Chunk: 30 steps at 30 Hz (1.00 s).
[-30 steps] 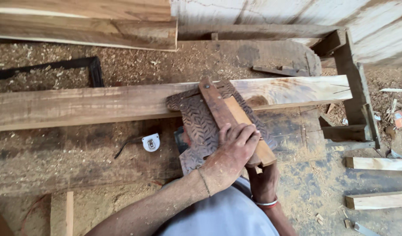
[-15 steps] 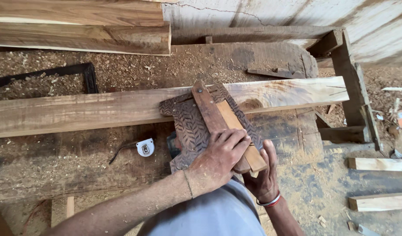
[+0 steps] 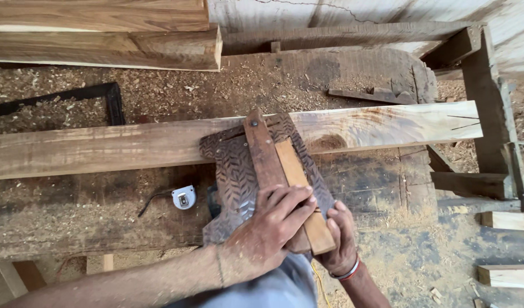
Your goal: The person measures a long wooden plank with a tape measure and marks it, then uses a try square and a marking tool to lay out a line on a smaller wood piece. They then carry a circular saw to a workbench and later measure another wood piece with the tape measure.
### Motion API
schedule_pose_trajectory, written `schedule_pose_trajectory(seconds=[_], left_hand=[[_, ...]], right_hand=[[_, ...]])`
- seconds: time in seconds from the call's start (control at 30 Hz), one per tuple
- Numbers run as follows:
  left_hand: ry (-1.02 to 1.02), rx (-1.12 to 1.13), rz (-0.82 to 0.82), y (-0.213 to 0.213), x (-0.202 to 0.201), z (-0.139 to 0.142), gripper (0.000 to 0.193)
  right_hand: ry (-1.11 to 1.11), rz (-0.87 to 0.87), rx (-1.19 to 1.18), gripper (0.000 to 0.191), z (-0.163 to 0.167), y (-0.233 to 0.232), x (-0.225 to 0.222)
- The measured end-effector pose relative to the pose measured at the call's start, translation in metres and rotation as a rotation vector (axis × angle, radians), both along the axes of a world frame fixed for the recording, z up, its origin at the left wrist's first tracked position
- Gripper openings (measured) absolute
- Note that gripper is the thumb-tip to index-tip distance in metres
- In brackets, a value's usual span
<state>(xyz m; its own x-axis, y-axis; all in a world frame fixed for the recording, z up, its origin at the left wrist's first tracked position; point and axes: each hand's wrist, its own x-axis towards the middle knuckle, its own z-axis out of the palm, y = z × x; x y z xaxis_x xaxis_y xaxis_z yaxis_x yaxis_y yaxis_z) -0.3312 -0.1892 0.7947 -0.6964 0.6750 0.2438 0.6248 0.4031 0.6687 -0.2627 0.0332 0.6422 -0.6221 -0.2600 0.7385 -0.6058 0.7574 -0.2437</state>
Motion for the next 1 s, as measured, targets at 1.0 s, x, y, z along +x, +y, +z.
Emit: schedule_pose_trajectory(seconds=[1.0], left_hand=[[-0.191,0.04,-0.1,-0.021,-0.003,-0.018,0.083]], right_hand=[[-0.426,0.455,-0.833,0.054,-0.099,0.027,0.018]])
